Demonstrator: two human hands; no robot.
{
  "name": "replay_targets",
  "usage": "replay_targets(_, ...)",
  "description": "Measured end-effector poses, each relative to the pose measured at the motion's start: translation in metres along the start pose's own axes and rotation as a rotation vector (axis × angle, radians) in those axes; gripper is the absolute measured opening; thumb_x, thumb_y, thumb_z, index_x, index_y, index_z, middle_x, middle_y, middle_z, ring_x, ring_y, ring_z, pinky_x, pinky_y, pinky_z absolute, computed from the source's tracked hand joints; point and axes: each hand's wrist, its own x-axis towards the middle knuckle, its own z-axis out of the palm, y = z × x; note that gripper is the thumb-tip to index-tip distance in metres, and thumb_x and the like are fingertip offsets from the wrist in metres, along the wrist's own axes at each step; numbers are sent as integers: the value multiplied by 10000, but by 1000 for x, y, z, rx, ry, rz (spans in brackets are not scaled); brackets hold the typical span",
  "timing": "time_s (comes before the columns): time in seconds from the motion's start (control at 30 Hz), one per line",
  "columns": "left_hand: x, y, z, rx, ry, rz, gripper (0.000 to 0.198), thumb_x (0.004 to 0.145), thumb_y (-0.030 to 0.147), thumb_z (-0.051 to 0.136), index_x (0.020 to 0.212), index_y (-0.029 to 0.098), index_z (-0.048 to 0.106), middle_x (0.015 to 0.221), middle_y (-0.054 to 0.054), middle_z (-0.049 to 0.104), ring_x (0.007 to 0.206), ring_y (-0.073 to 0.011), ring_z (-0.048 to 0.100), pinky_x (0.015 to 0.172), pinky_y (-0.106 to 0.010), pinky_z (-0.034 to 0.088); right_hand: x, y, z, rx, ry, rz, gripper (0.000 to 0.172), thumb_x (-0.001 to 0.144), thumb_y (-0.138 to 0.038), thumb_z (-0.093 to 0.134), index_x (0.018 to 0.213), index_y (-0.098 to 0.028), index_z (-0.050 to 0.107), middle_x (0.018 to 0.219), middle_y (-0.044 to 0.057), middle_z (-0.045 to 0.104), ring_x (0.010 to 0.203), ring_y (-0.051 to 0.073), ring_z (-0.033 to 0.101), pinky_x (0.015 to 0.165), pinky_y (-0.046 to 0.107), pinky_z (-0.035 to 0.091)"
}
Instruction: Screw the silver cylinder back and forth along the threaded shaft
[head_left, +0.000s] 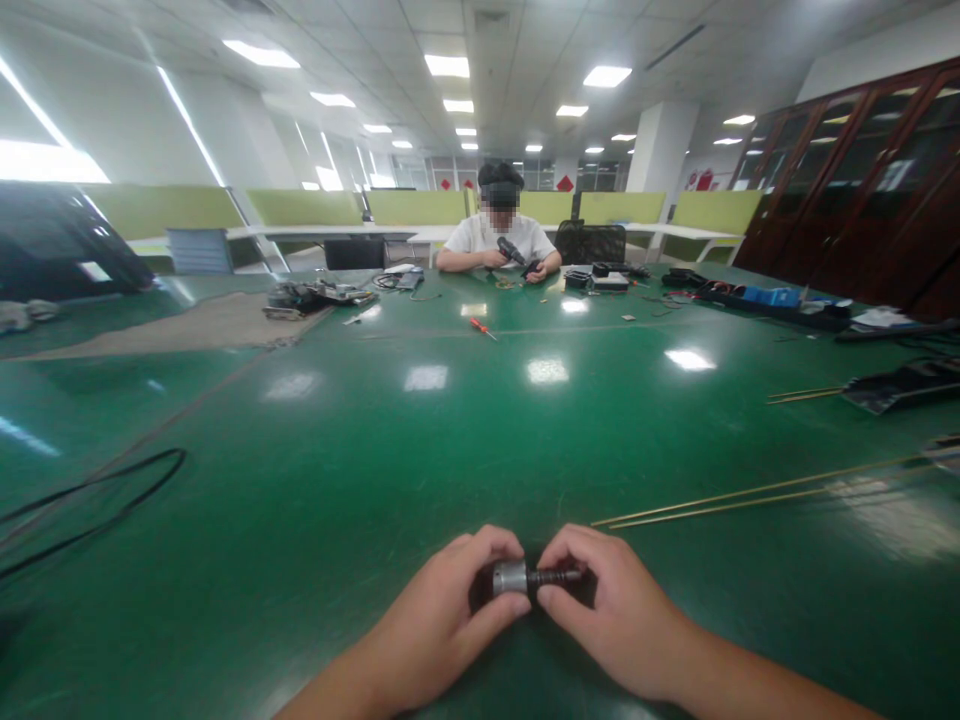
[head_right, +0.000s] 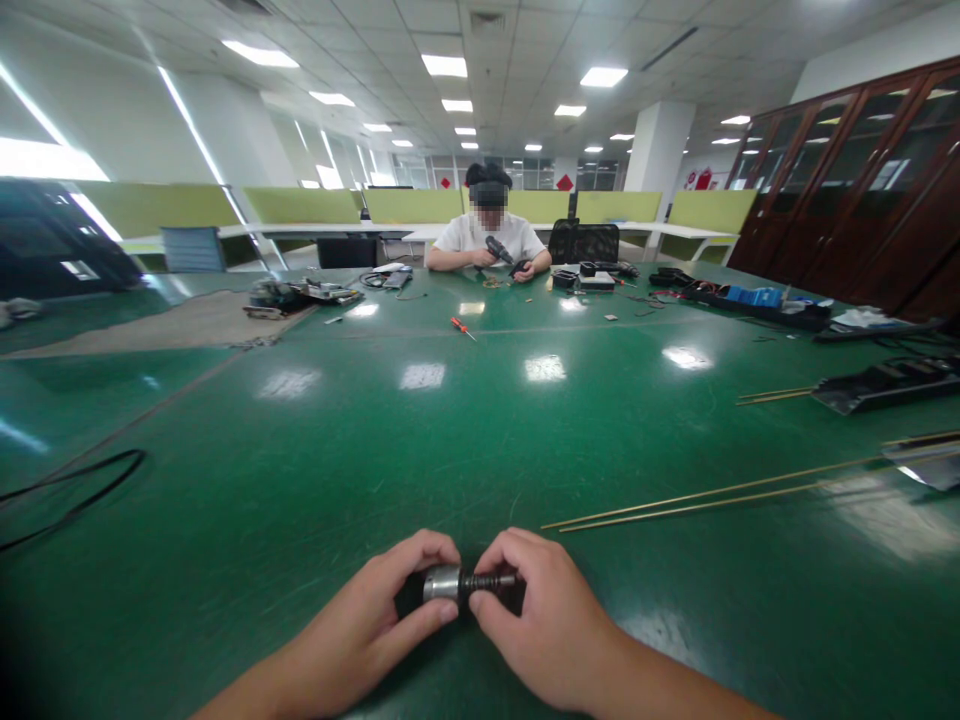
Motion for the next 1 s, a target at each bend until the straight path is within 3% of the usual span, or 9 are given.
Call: replay_targets(1.0, 1, 0, 0, -13, 10, 8, 178, 942, 279, 600, 1112, 248, 560, 1018, -8, 636, 940, -194, 594, 832, -303, 436, 0, 0, 0, -6, 5, 15, 77, 784, -147, 683, 827, -203, 650, 772, -27, 635, 725, 150, 579, 660, 262, 390)
